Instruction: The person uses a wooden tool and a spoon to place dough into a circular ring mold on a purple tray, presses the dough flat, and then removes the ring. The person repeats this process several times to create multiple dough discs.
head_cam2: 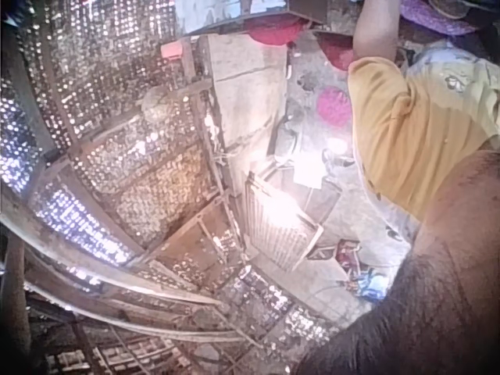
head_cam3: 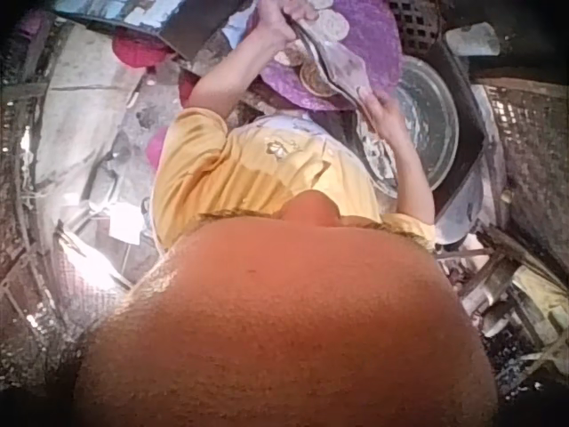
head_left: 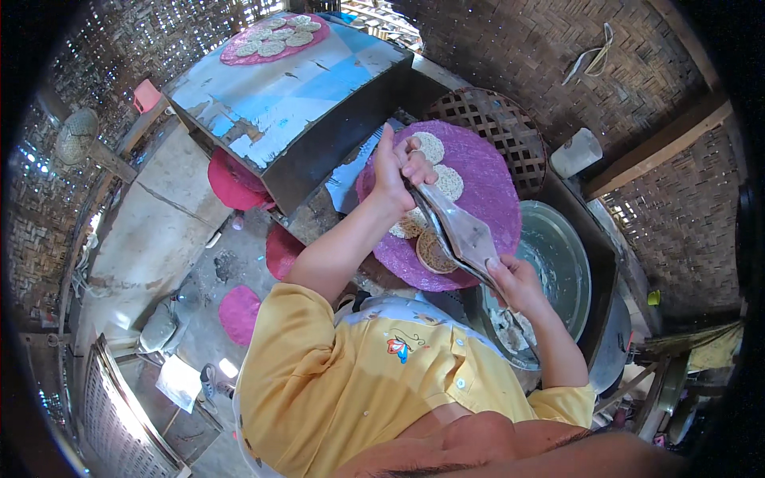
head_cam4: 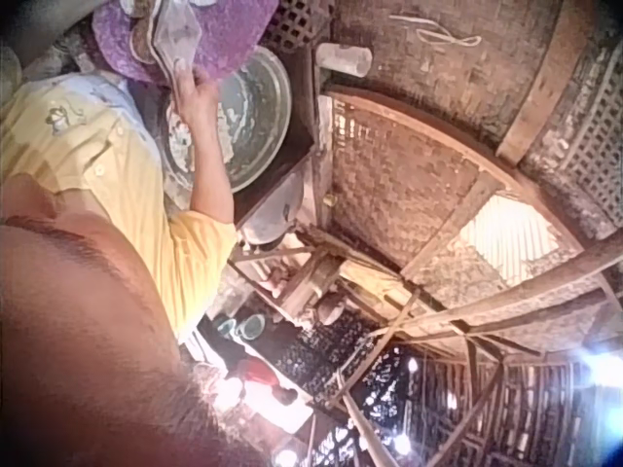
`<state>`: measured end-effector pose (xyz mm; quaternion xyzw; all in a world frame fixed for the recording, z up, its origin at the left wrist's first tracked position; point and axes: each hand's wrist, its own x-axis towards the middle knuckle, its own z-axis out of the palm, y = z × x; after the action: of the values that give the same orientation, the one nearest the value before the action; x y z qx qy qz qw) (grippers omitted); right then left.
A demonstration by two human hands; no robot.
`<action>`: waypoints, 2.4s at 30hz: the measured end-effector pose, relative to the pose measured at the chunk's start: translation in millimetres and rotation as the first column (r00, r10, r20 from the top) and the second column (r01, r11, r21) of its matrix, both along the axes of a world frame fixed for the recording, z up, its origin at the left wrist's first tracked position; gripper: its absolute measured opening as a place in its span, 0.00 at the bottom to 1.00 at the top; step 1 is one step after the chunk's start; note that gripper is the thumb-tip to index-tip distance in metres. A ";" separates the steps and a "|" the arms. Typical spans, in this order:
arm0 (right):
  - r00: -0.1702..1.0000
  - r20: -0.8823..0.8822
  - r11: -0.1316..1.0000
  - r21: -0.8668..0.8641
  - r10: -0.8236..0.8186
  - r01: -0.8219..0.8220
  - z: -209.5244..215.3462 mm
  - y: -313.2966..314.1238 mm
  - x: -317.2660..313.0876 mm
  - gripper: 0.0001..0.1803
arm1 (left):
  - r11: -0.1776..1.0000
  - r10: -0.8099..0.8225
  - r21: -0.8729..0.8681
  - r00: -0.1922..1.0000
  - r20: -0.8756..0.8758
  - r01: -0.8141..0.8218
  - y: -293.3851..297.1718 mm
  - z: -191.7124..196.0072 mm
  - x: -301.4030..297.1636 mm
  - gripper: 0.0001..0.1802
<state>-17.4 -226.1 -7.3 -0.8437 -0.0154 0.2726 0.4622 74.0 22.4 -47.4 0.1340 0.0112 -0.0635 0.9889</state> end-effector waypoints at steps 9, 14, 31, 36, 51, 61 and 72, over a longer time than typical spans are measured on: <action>0.999 0.027 0.996 -0.078 -0.045 0.047 5.9 -10.7 -10.0 0.21 | 0.999 -0.006 0.033 1.000 0.014 0.005 -18.2 -9.1 1.2 0.29; 0.994 -0.088 0.968 0.237 -0.064 0.083 14.8 -21.3 -12.3 0.19 | 0.992 -0.121 0.039 0.991 0.063 0.118 -14.8 29.6 -16.4 0.30; 0.835 0.517 0.920 -0.391 0.188 0.035 -54.5 23.4 36.8 0.14 | 0.387 0.268 0.754 0.847 0.459 -0.531 51.5 -0.7 -77.8 0.15; 0.857 0.478 0.905 -0.425 0.195 0.031 -61.8 27.5 37.5 0.13 | 0.298 0.323 0.753 0.804 0.499 -0.587 65.3 6.8 -85.6 0.14; 0.869 0.474 0.935 -0.352 0.144 0.037 -51.0 19.2 43.6 0.12 | 0.163 0.359 0.800 0.790 0.498 -0.578 58.6 8.3 -88.6 0.12; 0.884 0.459 0.856 -0.420 -0.086 0.301 -54.4 -9.6 81.4 0.13 | 0.132 0.329 0.741 0.734 0.594 -0.659 64.1 7.6 -84.9 0.08; 0.885 0.465 0.859 -0.441 -0.027 0.258 -69.2 -2.7 81.4 0.15 | 0.183 0.292 0.760 0.773 0.564 -0.623 58.0 3.3 -80.3 0.09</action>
<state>64.0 -228.8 -76.4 -0.9711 0.0139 0.0324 0.2360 -6.3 80.4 -44.1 0.6636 -0.0609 0.2778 0.6919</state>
